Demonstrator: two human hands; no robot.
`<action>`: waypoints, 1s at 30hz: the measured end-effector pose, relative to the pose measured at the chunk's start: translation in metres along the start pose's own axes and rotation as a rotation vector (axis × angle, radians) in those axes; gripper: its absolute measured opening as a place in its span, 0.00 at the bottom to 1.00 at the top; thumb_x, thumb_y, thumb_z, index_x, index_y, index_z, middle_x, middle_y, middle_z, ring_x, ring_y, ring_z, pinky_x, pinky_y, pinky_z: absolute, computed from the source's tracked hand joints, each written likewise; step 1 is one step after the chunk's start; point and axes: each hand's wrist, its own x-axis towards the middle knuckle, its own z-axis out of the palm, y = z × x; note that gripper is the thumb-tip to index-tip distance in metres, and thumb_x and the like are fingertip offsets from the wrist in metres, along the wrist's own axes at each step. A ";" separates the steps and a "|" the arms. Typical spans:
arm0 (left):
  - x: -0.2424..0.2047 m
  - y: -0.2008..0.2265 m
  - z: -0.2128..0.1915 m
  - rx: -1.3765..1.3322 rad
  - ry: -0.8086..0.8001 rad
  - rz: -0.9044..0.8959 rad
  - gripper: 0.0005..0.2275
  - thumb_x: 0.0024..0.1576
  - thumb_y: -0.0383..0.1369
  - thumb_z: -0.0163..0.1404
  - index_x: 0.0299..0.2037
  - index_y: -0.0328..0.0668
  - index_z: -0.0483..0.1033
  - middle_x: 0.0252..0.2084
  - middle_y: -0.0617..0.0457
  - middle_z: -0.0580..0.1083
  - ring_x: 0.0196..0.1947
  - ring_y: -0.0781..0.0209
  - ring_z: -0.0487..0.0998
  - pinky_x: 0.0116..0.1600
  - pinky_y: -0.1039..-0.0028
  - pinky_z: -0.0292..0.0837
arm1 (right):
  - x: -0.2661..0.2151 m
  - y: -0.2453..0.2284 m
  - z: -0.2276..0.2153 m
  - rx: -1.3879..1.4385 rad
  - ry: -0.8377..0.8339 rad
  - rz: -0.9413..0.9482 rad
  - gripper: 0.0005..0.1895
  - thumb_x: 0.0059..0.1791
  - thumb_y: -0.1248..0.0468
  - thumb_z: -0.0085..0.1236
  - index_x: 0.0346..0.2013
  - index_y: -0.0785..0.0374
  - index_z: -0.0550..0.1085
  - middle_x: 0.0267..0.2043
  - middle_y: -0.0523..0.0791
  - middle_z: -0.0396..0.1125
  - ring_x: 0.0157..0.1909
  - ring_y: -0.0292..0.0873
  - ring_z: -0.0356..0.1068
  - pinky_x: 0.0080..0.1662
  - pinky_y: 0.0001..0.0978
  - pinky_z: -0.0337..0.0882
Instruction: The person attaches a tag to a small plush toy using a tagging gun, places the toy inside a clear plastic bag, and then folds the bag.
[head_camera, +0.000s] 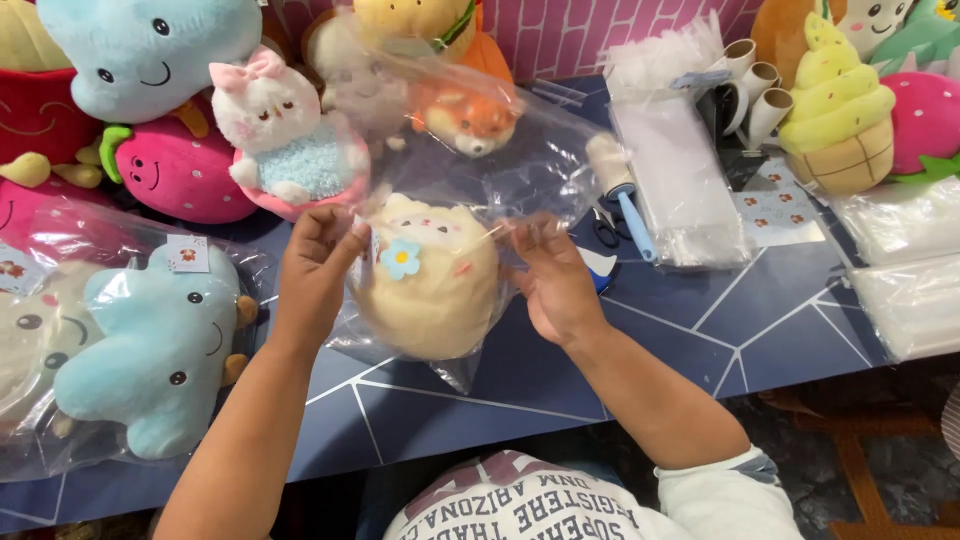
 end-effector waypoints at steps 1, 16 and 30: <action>0.005 0.000 -0.002 -0.113 0.041 0.026 0.06 0.65 0.32 0.54 0.46 0.43 0.71 0.37 0.56 0.73 0.37 0.68 0.75 0.46 0.74 0.76 | 0.007 -0.004 0.004 0.014 -0.025 -0.026 0.11 0.54 0.53 0.58 0.44 0.55 0.72 0.45 0.44 0.75 0.49 0.40 0.74 0.52 0.42 0.78; -0.054 -0.046 -0.031 0.047 -0.031 0.486 0.13 0.60 0.23 0.53 0.54 0.35 0.73 0.50 0.42 0.77 0.57 0.42 0.77 0.65 0.52 0.66 | 0.037 -0.004 -0.046 -0.339 -0.572 -0.605 0.15 0.56 0.56 0.53 0.39 0.68 0.73 0.49 0.57 0.74 0.63 0.53 0.70 0.68 0.54 0.61; -0.189 -0.069 -0.051 0.842 -0.286 1.001 0.16 0.61 0.43 0.60 0.56 0.55 0.76 0.61 0.58 0.74 0.64 0.56 0.74 0.71 0.53 0.64 | -0.118 0.023 -0.130 -1.079 -0.791 -0.971 0.27 0.48 0.64 0.73 0.59 0.53 0.72 0.68 0.49 0.64 0.73 0.55 0.62 0.73 0.63 0.58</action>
